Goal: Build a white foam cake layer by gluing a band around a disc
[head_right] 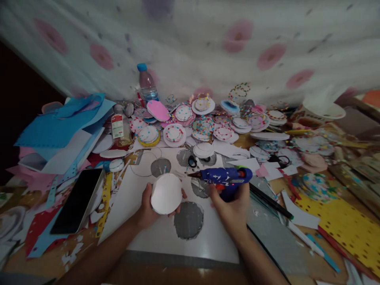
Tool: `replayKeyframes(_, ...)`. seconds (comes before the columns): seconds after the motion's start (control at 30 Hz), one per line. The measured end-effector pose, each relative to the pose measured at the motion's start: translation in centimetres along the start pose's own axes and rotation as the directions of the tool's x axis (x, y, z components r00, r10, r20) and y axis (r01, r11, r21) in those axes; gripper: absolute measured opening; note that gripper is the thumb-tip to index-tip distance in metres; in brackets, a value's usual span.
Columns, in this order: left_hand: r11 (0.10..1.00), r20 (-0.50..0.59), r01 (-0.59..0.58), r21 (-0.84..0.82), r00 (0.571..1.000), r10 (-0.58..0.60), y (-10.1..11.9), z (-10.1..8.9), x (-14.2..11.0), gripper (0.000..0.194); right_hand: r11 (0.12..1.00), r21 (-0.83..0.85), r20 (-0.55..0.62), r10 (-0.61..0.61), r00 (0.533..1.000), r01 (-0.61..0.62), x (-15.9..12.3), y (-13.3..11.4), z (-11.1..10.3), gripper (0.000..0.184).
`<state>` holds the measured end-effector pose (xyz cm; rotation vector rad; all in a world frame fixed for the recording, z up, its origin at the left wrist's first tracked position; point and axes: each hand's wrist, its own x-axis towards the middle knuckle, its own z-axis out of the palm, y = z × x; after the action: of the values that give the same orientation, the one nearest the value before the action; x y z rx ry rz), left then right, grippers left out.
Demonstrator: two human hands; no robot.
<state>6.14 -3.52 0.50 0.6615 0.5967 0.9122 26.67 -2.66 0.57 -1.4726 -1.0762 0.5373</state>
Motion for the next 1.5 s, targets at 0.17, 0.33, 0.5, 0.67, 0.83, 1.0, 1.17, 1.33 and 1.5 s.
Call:
replayKeyframes(0.17, 0.999, 0.000, 0.040, -0.001, 0.999, -0.040, 0.7, 0.4, -0.1, 0.062, 0.995, -0.027, 0.031, -0.095, 0.995, 0.096, 0.0, -0.4, 0.1, 0.034)
replayKeyframes(0.33, 0.991, 0.083, -0.052, 0.121, 0.996, 0.043, 1.2, 0.8, -0.2, 0.076, 0.977, -0.071, 0.077, -0.193, 0.978, 0.199, -0.3, -0.7, 0.1, 0.024)
replayKeyframes(0.5, 0.981, 0.030, -0.142, 0.131, 0.990, 0.139, 1.1, 0.4, -0.3, 0.080, 0.966, -0.147, 0.115, -0.198, 0.973, 0.214, -0.4, -0.9, -0.1, 0.019)
replayKeyframes(0.67, 0.983, 0.009, -0.148, 0.105, 0.989, 0.147, 1.0, 0.2, -0.2, 0.080, 0.948, -0.186, 0.104, -0.243, 0.964, 0.259, -0.5, -1.2, -0.1, 0.018)
replayKeyframes(0.83, 0.992, 0.047, -0.110, 0.059, 0.993, 0.107, 0.9, 0.4, -0.2, 0.077, 0.925, -0.195, 0.133, -0.305, 0.943, 0.326, -0.6, -1.0, -0.1, 0.014)
replayKeyframes(1.0, 0.994, 0.075, -0.103, 0.026, 0.992, 0.101, 0.9, 0.3, 0.0, 0.077, 0.928, -0.172, 0.178, -0.302, 0.937, 0.332, -0.6, -1.0, -0.3, 0.015)
replayKeyframes(1.17, 0.996, 0.082, -0.088, 0.021, 0.993, 0.086, 1.1, 0.5, 0.0, 0.075, 0.946, -0.175, 0.156, -0.249, 0.956, 0.274, -0.6, -1.1, -0.3, 0.014)
replayKeyframes(1.33, 0.996, 0.083, -0.090, 0.026, 0.993, 0.088, 1.1, 0.6, -0.1, 0.075, 0.947, -0.171, 0.170, -0.243, 0.955, 0.272, -0.5, -1.1, -0.4, 0.014)
replayKeyframes(1.5, 0.994, 0.093, -0.098, 0.039, 0.991, 0.094, 1.0, 0.4, -0.1, 0.076, 0.939, -0.192, 0.167, -0.257, 0.952, 0.287, -0.5, -1.0, -0.4, 0.012)
